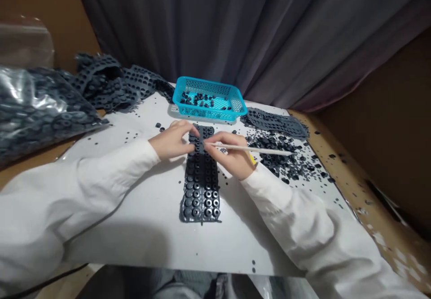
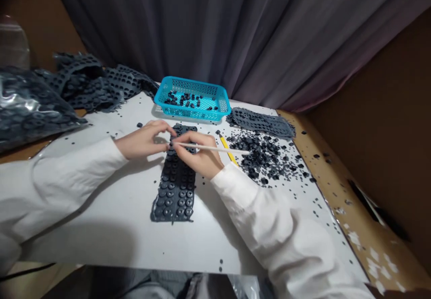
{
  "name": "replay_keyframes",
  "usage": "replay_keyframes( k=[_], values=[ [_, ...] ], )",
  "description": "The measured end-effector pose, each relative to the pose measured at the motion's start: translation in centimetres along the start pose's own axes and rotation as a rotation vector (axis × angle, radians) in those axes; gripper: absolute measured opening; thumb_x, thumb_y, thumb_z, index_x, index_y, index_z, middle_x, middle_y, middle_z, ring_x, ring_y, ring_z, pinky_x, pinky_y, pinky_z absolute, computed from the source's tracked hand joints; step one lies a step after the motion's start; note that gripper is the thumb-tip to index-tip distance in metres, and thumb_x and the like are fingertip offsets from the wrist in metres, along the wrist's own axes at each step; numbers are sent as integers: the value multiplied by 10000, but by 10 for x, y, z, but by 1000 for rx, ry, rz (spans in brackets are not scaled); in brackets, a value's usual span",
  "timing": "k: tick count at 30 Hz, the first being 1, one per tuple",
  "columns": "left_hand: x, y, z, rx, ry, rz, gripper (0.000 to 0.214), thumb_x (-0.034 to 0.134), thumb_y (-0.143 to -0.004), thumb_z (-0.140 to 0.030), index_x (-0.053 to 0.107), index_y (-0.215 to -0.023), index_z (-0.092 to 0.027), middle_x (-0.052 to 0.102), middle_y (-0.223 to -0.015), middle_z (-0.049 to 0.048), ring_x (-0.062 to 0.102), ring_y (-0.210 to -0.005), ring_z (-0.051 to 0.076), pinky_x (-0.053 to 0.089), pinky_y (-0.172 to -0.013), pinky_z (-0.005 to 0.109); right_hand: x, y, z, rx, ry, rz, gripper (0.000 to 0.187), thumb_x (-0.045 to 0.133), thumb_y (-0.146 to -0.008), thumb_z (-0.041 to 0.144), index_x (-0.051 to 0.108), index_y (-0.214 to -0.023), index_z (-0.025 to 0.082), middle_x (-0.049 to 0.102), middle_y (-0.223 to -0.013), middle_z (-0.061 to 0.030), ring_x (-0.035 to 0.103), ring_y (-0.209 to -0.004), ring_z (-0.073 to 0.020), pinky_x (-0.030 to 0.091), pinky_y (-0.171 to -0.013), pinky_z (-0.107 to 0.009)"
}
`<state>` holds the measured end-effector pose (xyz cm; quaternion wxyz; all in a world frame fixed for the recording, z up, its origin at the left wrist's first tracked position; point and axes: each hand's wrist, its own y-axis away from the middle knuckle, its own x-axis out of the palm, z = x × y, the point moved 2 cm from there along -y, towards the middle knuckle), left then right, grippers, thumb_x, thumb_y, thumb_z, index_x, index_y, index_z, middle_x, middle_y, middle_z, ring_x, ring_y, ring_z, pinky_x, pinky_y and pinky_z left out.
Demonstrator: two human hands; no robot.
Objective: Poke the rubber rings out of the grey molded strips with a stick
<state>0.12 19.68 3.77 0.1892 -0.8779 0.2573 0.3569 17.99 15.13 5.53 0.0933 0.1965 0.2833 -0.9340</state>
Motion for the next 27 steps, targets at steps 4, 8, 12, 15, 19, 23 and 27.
replay_keyframes(
  k=[4,8,12,15,19,23,27],
  values=[
    [11,52,-18,178,9,223,112,626,-695,-233,583,-790,-191,577,-816,15,519,-833,199,386,-789,315,6,51,12,-177,-83,106,51,626,-790,149,671,-798,170,716,-744,-71,660,-691,-165,539,-663,-309],
    [33,78,-19,202,21,323,296,742,-630,-373,520,-707,-193,552,-750,-18,484,-753,168,333,-740,281,21,90,7,-375,-84,267,77,586,-819,174,637,-877,174,698,-714,-63,653,-698,-154,521,-678,-296],
    [45,82,-16,143,-11,335,405,775,-599,-431,460,-693,-194,537,-771,-19,475,-780,179,290,-727,284,28,101,4,-465,23,378,81,584,-827,190,633,-891,182,692,-719,-44,643,-729,-157,492,-677,-303],
    [47,84,-17,97,-25,343,405,770,-603,-402,435,-700,-195,526,-793,-17,462,-794,185,274,-729,288,28,101,5,-481,52,408,85,590,-833,180,640,-901,171,697,-728,-45,632,-743,-159,492,-671,-300],
    [46,86,-21,45,-23,348,379,743,-601,-323,405,-721,-200,501,-809,-16,438,-807,192,271,-756,300,27,100,6,-507,81,455,89,603,-849,187,650,-919,160,704,-767,-52,634,-796,-159,511,-712,-304],
    [46,87,-25,-41,-45,374,381,717,-611,-318,383,-759,-205,458,-842,-12,408,-818,199,268,-768,313,26,98,9,-590,190,426,66,598,-877,192,658,-858,173,734,-967,-72,632,-1013,-186,527,-868,-340],
    [46,90,-25,-147,-73,378,413,711,-611,-338,373,-810,-208,426,-923,4,382,-884,220,262,-789,327,28,102,13,-729,340,412,122,597,-876,133,642,-767,163,712,-1110,-96,611,-1131,-194,480,-1011,-379]
  ],
)
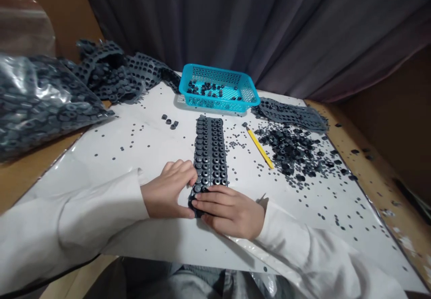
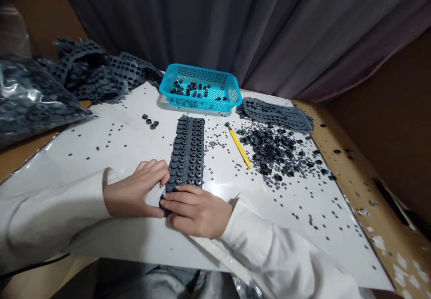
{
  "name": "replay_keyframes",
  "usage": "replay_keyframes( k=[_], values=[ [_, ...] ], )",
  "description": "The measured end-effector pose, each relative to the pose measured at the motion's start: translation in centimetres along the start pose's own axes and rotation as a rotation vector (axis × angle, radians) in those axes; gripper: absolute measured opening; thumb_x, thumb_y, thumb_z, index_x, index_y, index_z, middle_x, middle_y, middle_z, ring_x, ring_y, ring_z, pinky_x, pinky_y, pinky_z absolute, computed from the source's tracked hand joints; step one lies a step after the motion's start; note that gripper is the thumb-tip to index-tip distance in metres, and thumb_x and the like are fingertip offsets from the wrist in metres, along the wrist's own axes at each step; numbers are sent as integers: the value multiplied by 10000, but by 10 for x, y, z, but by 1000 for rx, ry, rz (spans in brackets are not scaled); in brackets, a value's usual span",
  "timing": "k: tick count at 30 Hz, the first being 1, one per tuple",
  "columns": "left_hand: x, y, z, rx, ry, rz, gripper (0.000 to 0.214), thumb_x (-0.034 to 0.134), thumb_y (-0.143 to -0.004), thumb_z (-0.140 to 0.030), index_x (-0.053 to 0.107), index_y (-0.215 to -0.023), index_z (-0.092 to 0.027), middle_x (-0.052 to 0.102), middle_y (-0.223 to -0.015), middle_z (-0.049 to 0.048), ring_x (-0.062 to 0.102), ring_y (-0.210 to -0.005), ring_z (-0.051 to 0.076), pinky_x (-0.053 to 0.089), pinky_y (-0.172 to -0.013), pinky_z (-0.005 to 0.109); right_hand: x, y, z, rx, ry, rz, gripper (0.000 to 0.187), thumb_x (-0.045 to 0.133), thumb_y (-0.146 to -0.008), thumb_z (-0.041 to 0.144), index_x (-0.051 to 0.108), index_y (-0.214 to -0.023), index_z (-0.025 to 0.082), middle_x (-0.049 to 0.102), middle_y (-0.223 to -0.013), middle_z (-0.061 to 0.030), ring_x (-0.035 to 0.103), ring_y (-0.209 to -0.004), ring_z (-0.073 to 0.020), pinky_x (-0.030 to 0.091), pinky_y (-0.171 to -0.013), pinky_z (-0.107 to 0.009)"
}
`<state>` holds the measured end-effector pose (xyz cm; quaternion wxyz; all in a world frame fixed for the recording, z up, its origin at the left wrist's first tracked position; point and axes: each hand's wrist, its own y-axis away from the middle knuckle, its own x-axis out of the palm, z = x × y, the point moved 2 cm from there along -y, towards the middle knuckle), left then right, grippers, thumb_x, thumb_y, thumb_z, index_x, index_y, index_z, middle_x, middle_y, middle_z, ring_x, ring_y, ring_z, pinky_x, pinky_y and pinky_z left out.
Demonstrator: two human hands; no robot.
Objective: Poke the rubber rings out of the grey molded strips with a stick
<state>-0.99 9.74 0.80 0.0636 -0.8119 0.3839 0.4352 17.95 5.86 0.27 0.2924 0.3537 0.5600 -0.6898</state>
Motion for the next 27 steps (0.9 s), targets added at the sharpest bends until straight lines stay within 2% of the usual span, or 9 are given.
replay_keyframes(
  k=[7,13,17,20,23,25,27],
  values=[
    [0,1,-2,-90,-22,5,424,692,-614,-343,359,-838,-208,388,-959,11,357,-915,228,265,-810,349,4,0,6,-2,109,22,164,561,-894,135,631,-750,171,732,-1060,-90,648,-1070,-193,492,-1003,-387],
    [0,2,-2,-72,-20,2,428,688,-606,-346,369,-853,-204,386,-953,11,366,-916,231,277,-808,354,3,-3,6,0,138,37,182,492,-922,119,635,-813,146,717,-1080,-131,622,-1107,-205,497,-982,-409],
    [1,3,0,-59,-30,-29,444,697,-599,-369,394,-875,-200,400,-956,11,382,-921,235,285,-812,361,7,-1,0,55,140,0,137,495,-905,83,624,-868,106,697,-1108,-170,610,-1122,-238,528,-918,-411],
    [0,1,-1,-49,-49,-24,466,715,-589,-384,402,-879,-197,414,-963,16,398,-932,244,300,-815,369,7,2,-11,191,112,-106,123,499,-903,93,607,-942,137,700,-1104,-149,616,-1105,-224,559,-855,-398],
    [-4,5,-8,-59,-110,-55,448,727,-595,-366,411,-862,-193,446,-961,30,417,-933,253,327,-813,381,-5,9,-29,448,107,-277,156,492,-892,104,593,-982,182,696,-1106,-122,609,-1102,-205,561,-850,-391],
    [-3,17,-18,-69,-174,-132,358,693,-647,-318,438,-862,-189,478,-952,42,435,-912,254,348,-806,392,-20,17,-42,632,211,-370,138,512,-881,152,601,-981,187,697,-1083,-124,622,-1053,-220,543,-866,-414],
    [6,35,-29,-23,-237,-207,249,638,-704,-237,486,-895,-188,518,-985,61,459,-918,259,369,-818,412,-36,25,-53,761,366,-374,108,525,-880,228,621,-896,181,712,-967,-124,650,-945,-243,513,-875,-443]
  ],
)
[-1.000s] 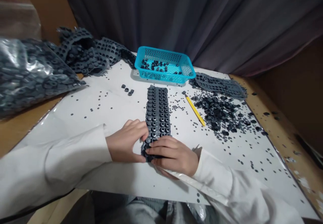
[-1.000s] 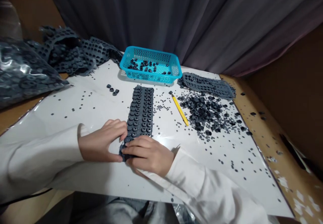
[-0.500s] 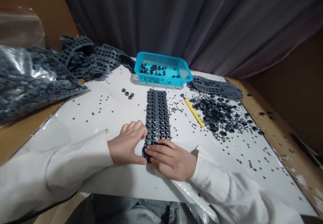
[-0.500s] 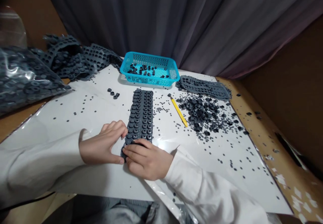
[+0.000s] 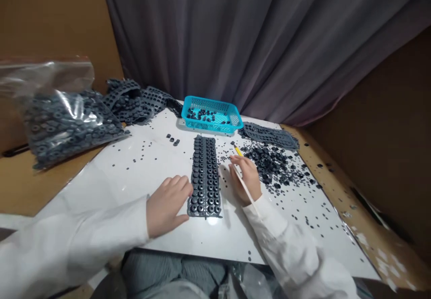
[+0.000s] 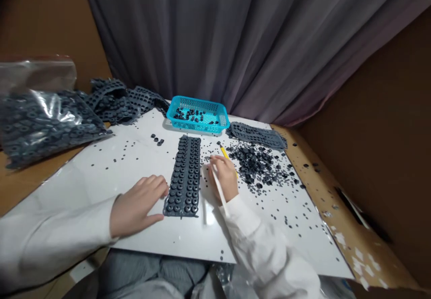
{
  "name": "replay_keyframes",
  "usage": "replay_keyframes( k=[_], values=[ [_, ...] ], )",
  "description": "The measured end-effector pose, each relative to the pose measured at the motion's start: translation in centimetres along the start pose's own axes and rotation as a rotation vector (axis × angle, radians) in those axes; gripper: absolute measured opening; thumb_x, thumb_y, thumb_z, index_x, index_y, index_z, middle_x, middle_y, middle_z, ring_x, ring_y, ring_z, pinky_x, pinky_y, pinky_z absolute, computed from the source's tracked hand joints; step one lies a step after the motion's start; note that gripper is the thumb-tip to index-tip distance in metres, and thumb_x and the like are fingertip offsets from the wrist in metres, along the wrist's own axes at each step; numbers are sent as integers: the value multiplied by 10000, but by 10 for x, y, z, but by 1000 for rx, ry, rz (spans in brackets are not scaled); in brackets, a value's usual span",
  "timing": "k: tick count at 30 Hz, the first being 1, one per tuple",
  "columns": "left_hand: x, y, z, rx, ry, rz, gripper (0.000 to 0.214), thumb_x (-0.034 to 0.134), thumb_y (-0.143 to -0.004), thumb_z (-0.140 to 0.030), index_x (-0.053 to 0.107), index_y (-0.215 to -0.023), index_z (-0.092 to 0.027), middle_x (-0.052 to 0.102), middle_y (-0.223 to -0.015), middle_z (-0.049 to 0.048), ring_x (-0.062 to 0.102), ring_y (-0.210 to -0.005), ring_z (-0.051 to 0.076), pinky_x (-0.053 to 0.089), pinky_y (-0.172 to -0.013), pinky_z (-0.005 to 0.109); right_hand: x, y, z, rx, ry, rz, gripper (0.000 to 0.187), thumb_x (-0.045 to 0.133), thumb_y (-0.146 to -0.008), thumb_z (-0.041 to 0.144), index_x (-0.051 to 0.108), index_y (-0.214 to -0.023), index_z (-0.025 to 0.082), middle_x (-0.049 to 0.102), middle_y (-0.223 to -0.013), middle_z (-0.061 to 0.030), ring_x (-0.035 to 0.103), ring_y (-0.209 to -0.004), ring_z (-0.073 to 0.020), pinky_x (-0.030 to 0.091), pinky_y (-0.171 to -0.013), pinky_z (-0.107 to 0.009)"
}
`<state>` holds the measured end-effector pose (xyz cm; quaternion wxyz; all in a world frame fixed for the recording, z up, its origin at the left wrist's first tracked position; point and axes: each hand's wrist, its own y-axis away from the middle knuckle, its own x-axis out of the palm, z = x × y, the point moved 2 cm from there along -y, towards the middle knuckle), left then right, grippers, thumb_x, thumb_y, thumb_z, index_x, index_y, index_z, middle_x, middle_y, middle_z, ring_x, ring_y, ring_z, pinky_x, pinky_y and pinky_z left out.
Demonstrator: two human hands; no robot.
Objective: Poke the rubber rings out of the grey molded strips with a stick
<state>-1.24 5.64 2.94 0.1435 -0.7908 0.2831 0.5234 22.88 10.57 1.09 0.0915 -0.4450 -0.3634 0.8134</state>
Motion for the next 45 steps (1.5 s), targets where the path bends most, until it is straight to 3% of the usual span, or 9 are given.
replay_keyframes(
  k=[2,5,7,12,18,30,39,41,45],
  values=[
    [11,25,-12,73,23,-77,315,606,-724,-183,516,-1026,-199,548,-1082,79,481,-1003,275,386,-877,434,-8,-3,-9,45,90,58,130,530,-882,270,620,-848,183,685,-707,-51,647,-683,-206,501,-845,-430],
    [40,55,-23,156,43,-163,553,610,-704,-185,467,-1236,-223,508,-1316,97,438,-1216,303,361,-1023,455,-12,1,1,60,-54,198,174,512,-904,319,614,-859,185,578,-532,14,567,-514,-165,495,-613,-301],
    [59,64,-26,183,-44,-194,623,558,-744,-172,396,-1343,-221,446,-1424,95,395,-1302,303,322,-1081,483,-9,8,21,-35,-230,313,196,509,-913,333,610,-833,185,628,-619,-19,587,-578,-164,478,-586,-277],
    [83,58,-25,72,-211,-198,720,481,-695,-86,377,-1399,-192,409,-1472,81,380,-1346,278,312,-1109,492,5,26,63,-260,-560,418,172,528,-915,314,612,-881,169,695,-977,-137,634,-950,-196,509,-845,-352],
    [92,53,-18,67,-280,-183,751,398,-686,5,419,-1399,-229,443,-1452,28,414,-1332,224,352,-1097,428,19,37,56,-291,-537,425,117,555,-904,269,622,-886,175,722,-1038,-127,637,-1049,-195,514,-913,-353],
    [89,50,-25,123,-378,-559,407,379,-914,-100,613,-1209,-255,637,-1250,-39,540,-1146,163,355,-978,326,22,39,52,-534,-386,391,128,549,-922,267,633,-912,170,724,-1080,-89,626,-1082,-189,502,-917,-340],
    [90,50,-22,115,-389,-461,403,435,-915,-135,584,-1250,-301,618,-1275,-39,520,-1173,162,361,-971,313,29,32,53,-748,-104,420,161,464,-958,196,621,-939,165,674,-1197,-86,607,-958,-196,490,-808,-365],
    [87,51,-22,121,-381,-416,453,433,-892,-86,563,-1277,-285,590,-1315,-37,513,-1191,167,368,-973,322,26,23,53,-691,-116,383,158,464,-955,186,620,-944,164,677,-1188,-97,616,-921,-202,497,-783,-375],
    [82,52,-24,138,-358,-365,534,410,-848,-15,532,-1306,-258,542,-1368,-54,505,-1209,172,381,-971,340,21,12,51,-351,-279,302,136,483,-950,214,611,-927,174,709,-1093,-115,644,-939,-191,529,-799,-350]
  ],
)
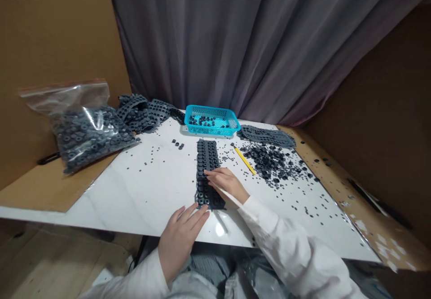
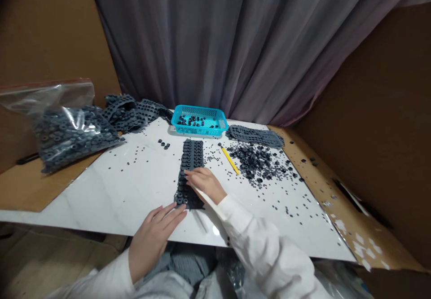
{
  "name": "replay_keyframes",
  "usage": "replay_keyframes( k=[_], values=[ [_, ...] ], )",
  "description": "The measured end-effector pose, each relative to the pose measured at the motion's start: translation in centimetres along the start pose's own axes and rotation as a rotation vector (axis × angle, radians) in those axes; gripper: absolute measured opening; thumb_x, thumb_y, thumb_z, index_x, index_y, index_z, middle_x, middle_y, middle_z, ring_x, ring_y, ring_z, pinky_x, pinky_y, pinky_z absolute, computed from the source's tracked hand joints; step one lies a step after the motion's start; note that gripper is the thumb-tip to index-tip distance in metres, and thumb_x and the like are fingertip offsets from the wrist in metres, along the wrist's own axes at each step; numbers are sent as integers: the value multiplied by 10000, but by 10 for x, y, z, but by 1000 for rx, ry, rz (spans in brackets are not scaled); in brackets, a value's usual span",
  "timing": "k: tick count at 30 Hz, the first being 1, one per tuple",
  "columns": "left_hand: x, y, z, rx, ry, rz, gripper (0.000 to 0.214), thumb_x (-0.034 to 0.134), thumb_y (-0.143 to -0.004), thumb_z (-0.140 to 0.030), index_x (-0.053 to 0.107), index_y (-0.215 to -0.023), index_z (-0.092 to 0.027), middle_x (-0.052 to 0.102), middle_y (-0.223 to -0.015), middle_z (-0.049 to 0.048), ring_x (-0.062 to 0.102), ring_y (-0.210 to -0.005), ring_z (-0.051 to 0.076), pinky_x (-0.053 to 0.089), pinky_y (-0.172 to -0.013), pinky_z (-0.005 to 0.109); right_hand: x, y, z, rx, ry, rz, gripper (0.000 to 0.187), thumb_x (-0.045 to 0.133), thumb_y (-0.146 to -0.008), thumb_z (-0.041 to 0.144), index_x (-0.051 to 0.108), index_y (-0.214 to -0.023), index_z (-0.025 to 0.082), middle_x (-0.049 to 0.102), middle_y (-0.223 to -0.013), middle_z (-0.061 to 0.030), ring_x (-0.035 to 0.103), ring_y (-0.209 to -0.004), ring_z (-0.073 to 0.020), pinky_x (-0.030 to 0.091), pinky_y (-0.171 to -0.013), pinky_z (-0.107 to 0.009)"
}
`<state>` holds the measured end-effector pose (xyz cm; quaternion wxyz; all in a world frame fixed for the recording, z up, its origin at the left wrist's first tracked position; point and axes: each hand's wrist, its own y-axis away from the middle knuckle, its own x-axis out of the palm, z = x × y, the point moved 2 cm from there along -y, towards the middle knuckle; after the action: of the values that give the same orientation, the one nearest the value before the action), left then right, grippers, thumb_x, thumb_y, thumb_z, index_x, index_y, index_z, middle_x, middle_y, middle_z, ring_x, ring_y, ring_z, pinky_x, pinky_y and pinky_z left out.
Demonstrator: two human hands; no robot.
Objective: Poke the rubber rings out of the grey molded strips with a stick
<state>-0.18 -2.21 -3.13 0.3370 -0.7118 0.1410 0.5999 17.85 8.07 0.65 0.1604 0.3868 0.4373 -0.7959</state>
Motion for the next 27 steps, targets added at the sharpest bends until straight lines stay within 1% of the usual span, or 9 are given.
replay_keyframes(
  k=[1,3,6,9,11,18,21,24,27],
  values=[
    [-1,0,0,-1,5,2,546,412,-839,-10,530,-1310,-260,542,-1369,-51,505,-1211,170,383,-973,338,0,1,1,44,-48,-6,136,483,-951,228,606,-939,174,713,-1065,-117,652,-941,-183,537,-800,-333],
    [-1,0,0,-8,12,7,574,416,-827,-5,513,-1329,-265,540,-1371,-37,496,-1222,169,379,-985,332,2,5,5,93,-165,26,141,496,-947,266,604,-955,176,718,-1028,-116,662,-930,-175,546,-798,-313],
    [1,1,0,-20,19,3,609,418,-824,-6,470,-1369,-273,531,-1381,-22,480,-1238,174,371,-1001,335,7,13,10,133,-295,78,129,545,-921,291,623,-935,189,728,-1025,-99,655,-941,-187,533,-838,-340],
    [4,2,-1,-29,34,13,593,430,-829,-27,472,-1365,-278,517,-1394,-22,473,-1244,183,372,-1001,350,11,17,8,131,-277,94,108,561,-910,274,633,-939,199,722,-1076,-87,637,-991,-193,512,-877,-358],
    [5,2,-2,-42,47,13,578,433,-824,-28,496,-1343,-277,518,-1394,-24,471,-1245,186,367,-1004,358,12,17,6,119,-258,97,105,565,-907,276,636,-937,204,717,-1098,-85,631,-1007,-195,510,-875,-359],
    [1,1,-3,-61,88,-24,554,433,-811,-11,547,-1291,-263,532,-1379,-47,478,-1231,183,346,-1006,357,11,20,3,74,-216,147,131,563,-907,309,638,-947,210,695,-1156,-85,610,-1045,-209,494,-893,-378],
    [0,1,-2,-62,99,-60,531,427,-825,-25,560,-1275,-275,542,-1368,-60,488,-1216,180,353,-995,351,10,18,2,18,-147,161,132,552,-915,293,635,-962,202,696,-1156,-80,606,-1042,-199,483,-882,-356],
    [1,0,-2,-56,96,-61,541,409,-822,-12,557,-1277,-266,541,-1368,-59,488,-1216,180,358,-986,351,9,14,-2,-135,0,168,135,523,-937,264,631,-957,185,713,-1119,-73,616,-996,-184,466,-813,-325],
    [1,0,-3,-49,84,-51,557,391,-813,11,553,-1281,-246,546,-1365,-49,491,-1214,180,355,-985,356,12,8,-9,-278,143,178,150,502,-952,256,632,-925,186,721,-1104,-66,621,-925,-178,436,-748,-323]
  ],
)
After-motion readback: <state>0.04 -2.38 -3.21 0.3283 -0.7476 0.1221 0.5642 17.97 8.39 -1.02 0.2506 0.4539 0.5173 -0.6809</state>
